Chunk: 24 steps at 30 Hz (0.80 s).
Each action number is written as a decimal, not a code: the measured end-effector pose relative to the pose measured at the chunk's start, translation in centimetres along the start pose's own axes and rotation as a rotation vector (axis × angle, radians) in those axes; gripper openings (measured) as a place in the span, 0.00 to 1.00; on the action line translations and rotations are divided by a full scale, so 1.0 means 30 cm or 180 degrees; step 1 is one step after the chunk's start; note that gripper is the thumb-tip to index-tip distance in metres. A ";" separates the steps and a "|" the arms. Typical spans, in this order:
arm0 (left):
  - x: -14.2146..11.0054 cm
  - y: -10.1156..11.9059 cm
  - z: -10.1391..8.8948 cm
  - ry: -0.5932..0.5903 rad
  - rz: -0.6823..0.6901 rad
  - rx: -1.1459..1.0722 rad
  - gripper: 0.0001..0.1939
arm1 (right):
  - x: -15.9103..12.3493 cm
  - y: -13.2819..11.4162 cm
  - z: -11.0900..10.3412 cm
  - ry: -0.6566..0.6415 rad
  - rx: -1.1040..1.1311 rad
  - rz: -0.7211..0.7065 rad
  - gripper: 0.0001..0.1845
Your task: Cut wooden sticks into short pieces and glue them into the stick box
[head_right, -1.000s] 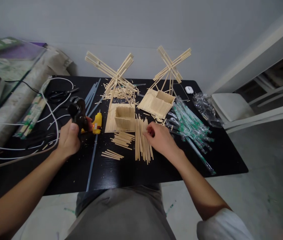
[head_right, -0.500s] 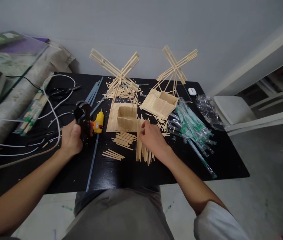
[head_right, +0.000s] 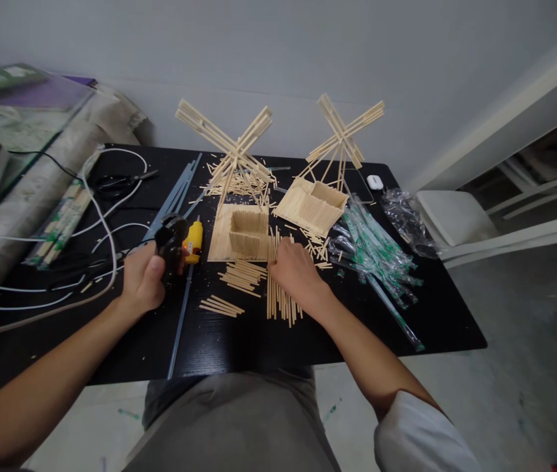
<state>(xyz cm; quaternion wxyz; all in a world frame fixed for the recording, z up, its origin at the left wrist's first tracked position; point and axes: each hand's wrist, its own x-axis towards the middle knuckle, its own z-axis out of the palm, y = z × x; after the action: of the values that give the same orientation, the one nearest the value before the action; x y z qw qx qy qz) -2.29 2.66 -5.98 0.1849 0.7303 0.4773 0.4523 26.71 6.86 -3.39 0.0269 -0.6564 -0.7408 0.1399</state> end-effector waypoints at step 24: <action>-0.004 0.014 0.007 -0.0201 0.0090 0.0188 0.29 | -0.080 0.142 -0.096 -0.1376 0.3961 0.0184 0.14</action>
<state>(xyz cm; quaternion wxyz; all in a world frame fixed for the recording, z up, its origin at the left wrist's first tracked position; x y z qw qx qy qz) -1.91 2.38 -5.85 0.1718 0.7561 0.4740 0.4173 31.79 5.43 -1.31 0.2482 -0.4951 -0.4924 0.6714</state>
